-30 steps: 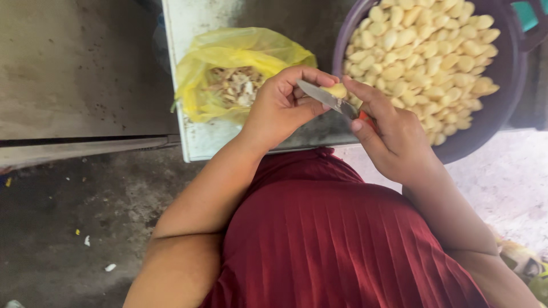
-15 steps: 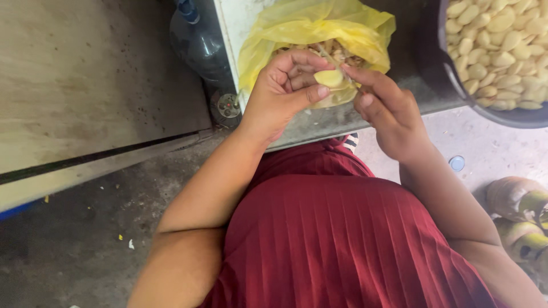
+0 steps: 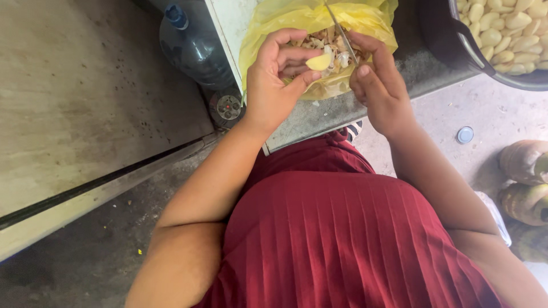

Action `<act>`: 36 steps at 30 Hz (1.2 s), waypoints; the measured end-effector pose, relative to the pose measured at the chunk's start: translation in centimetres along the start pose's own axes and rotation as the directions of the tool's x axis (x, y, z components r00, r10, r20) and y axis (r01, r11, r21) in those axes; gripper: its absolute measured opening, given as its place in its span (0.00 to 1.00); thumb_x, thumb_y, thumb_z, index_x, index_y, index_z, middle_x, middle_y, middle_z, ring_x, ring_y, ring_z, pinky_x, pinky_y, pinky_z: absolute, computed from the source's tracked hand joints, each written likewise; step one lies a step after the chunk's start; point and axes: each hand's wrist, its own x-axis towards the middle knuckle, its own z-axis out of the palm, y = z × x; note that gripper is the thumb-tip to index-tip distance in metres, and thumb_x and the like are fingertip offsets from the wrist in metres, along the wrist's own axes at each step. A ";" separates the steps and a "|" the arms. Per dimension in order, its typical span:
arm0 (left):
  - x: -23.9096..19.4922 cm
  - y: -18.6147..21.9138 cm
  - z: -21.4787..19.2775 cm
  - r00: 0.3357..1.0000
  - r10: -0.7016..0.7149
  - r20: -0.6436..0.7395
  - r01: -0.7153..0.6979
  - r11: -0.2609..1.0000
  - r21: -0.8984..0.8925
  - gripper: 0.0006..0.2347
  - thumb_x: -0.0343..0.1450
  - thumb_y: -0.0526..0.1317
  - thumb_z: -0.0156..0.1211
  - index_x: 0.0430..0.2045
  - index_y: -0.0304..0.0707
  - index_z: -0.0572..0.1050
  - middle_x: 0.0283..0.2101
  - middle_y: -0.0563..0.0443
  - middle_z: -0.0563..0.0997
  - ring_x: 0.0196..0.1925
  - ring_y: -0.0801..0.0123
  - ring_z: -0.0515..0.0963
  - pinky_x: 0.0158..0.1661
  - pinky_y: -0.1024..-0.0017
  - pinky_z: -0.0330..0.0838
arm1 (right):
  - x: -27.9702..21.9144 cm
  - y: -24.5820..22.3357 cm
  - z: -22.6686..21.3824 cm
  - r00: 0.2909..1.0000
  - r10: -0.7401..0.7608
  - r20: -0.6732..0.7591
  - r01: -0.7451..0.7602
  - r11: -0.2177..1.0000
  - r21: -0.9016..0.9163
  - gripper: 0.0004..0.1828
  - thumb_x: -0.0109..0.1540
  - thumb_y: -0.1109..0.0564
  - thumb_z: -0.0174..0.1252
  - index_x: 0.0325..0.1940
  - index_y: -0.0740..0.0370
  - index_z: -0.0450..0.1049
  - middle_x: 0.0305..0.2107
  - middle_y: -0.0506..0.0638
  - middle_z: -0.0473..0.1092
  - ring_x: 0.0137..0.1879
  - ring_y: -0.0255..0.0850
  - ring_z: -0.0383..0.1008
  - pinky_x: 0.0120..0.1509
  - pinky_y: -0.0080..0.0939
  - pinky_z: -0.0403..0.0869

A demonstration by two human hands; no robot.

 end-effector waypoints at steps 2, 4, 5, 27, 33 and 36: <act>0.1 0.1 0.0 0.999 0.047 0.007 -0.048 0.998 0.051 0.26 0.73 0.22 0.67 0.63 0.35 0.61 0.53 0.42 0.84 0.56 0.69 0.84 0.58 0.74 0.79 | -0.5 0.0 -0.1 0.999 -0.035 0.037 0.038 0.997 -0.070 0.27 0.75 0.57 0.41 0.79 0.65 0.54 0.27 0.41 0.60 0.33 0.29 0.57 0.40 0.29 0.61; 0.2 0.1 0.0 0.999 0.050 0.005 -0.050 0.996 0.070 0.27 0.73 0.23 0.68 0.63 0.35 0.60 0.52 0.42 0.84 0.54 0.70 0.84 0.56 0.75 0.79 | -0.9 0.2 -0.1 0.987 -0.072 0.145 0.098 0.978 -0.185 0.27 0.74 0.58 0.43 0.78 0.66 0.54 0.27 0.42 0.62 0.34 0.28 0.60 0.41 0.28 0.63; 0.2 0.1 0.0 1.000 0.027 -0.002 -0.027 0.998 0.063 0.27 0.73 0.23 0.67 0.63 0.35 0.59 0.52 0.43 0.84 0.53 0.70 0.85 0.54 0.76 0.80 | -0.7 0.4 -0.1 0.998 -0.033 0.060 0.041 0.989 -0.140 0.26 0.74 0.58 0.43 0.77 0.65 0.56 0.28 0.41 0.62 0.33 0.28 0.60 0.40 0.29 0.63; 1.1 2.6 3.6 0.992 0.123 0.039 -0.127 0.871 0.474 0.05 0.76 0.30 0.60 0.43 0.34 0.75 0.51 0.44 0.81 0.45 0.65 0.82 0.39 0.76 0.76 | 1.9 -5.5 -3.4 0.995 -0.098 0.033 0.100 0.841 -0.532 0.31 0.62 0.58 0.64 0.68 0.60 0.63 0.37 0.52 0.77 0.40 0.47 0.80 0.45 0.43 0.75; 3.3 4.8 8.6 0.970 0.230 0.084 -0.232 0.749 0.620 0.12 0.75 0.27 0.53 0.52 0.35 0.74 0.60 0.40 0.73 0.54 0.59 0.76 0.53 0.68 0.73 | 0.8 -8.4 -12.5 0.970 -0.244 -0.001 0.194 0.772 -0.605 0.31 0.63 0.59 0.66 0.69 0.58 0.65 0.41 0.51 0.78 0.46 0.46 0.81 0.51 0.44 0.75; 4.8 5.3 11.5 0.984 0.162 0.073 -0.174 0.792 0.586 0.13 0.73 0.28 0.57 0.51 0.35 0.73 0.61 0.40 0.71 0.59 0.55 0.75 0.55 0.65 0.72 | 1.6 -7.5 -19.4 0.966 -0.230 -0.119 0.086 0.719 -0.689 0.33 0.62 0.59 0.67 0.70 0.58 0.66 0.41 0.52 0.77 0.38 0.48 0.76 0.46 0.45 0.73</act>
